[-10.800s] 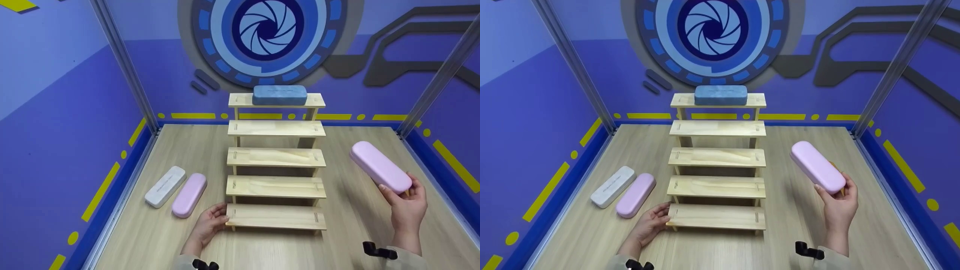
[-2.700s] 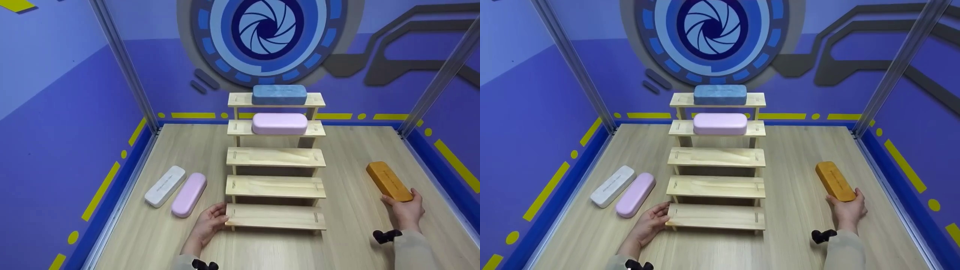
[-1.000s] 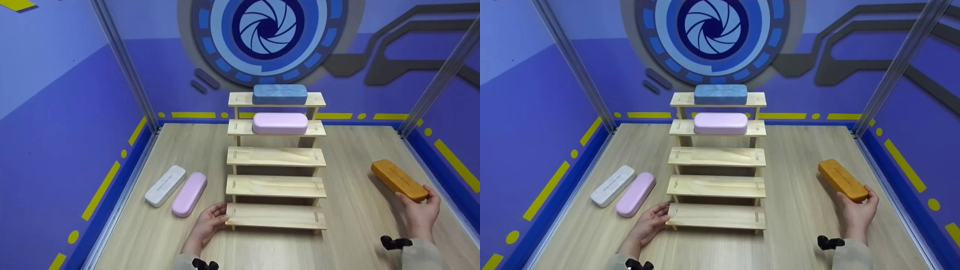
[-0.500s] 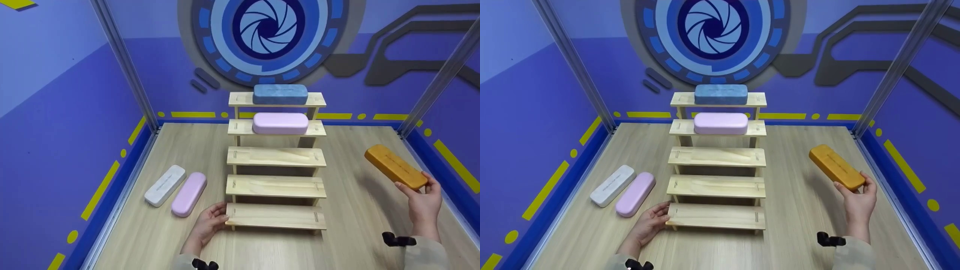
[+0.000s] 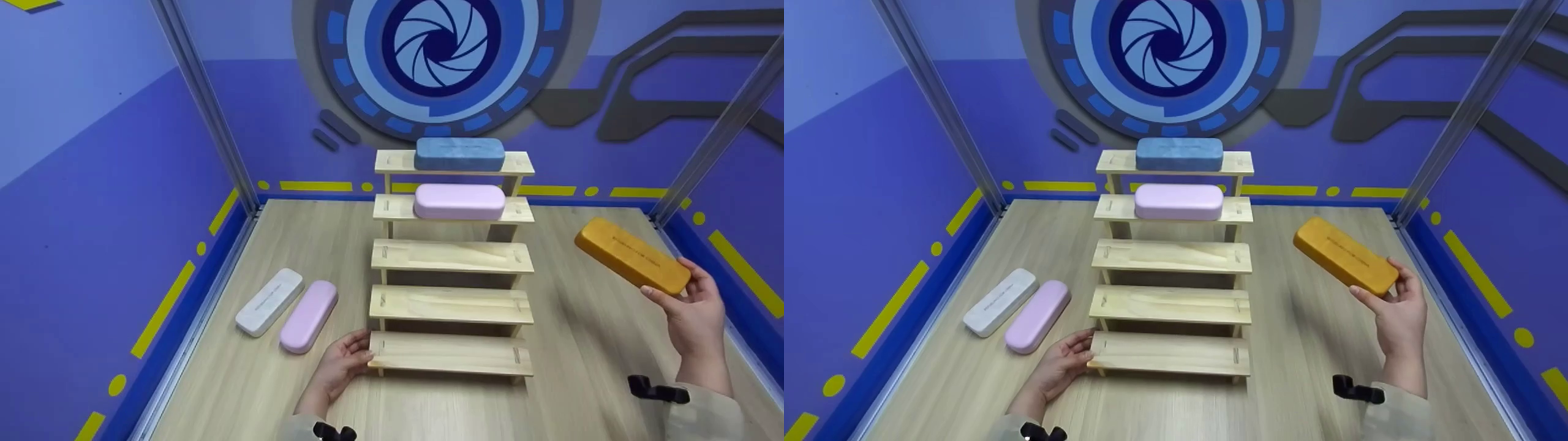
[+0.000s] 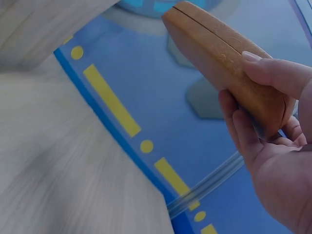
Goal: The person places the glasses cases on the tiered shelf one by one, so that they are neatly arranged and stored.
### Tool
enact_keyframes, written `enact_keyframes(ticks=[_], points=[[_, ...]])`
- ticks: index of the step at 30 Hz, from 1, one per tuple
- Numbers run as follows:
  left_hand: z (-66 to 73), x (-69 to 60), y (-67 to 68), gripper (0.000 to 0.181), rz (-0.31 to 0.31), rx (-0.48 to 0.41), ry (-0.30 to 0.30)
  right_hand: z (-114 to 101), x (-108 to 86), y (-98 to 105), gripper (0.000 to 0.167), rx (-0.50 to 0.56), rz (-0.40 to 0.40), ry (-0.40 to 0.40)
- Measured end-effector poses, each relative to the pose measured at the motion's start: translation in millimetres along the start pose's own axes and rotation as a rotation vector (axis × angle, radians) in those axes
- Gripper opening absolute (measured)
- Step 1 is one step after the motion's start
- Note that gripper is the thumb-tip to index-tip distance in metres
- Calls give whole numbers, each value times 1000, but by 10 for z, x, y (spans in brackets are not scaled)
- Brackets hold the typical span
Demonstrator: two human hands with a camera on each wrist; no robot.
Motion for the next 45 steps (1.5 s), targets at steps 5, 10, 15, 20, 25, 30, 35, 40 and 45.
enact_keyframes(ticks=[5,10,15,20,25,30,35,40,45], points=[[-1,7,-4,66,0,-3,0,-105,-128,-241,71,18,-131,37],[-9,11,-1,64,1,-7,2,-185,-237,-459,72,-23,-221,91],[-7,9,2,65,7,-3,3,-200,-321,-678,73,-70,-293,126],[-5,13,4,65,13,-2,10,-138,-381,-917,72,-84,-372,126],[0,13,1,65,8,-7,3,-36,-429,-1151,73,-128,-421,125],[-15,13,5,64,11,-4,5,85,-456,-1379,76,-138,-462,102],[1,11,-6,65,2,-2,-4,209,-475,-1606,77,-123,-491,65],[13,3,-11,68,-1,-14,-5,367,-482,-1811,79,-158,-486,34],[4,2,-12,68,-13,-16,-8,543,-507,-1979,80,-202,-490,-1]])
Point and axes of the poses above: each hand's wrist, its own x-axis towards the middle knuckle, its own y-axis out of the back of the hand, z = x × y, the point moved 10 cm from there along x, towards the middle knuckle, and after that the axes turned 12 degrees about z, right-handed, at the moved point
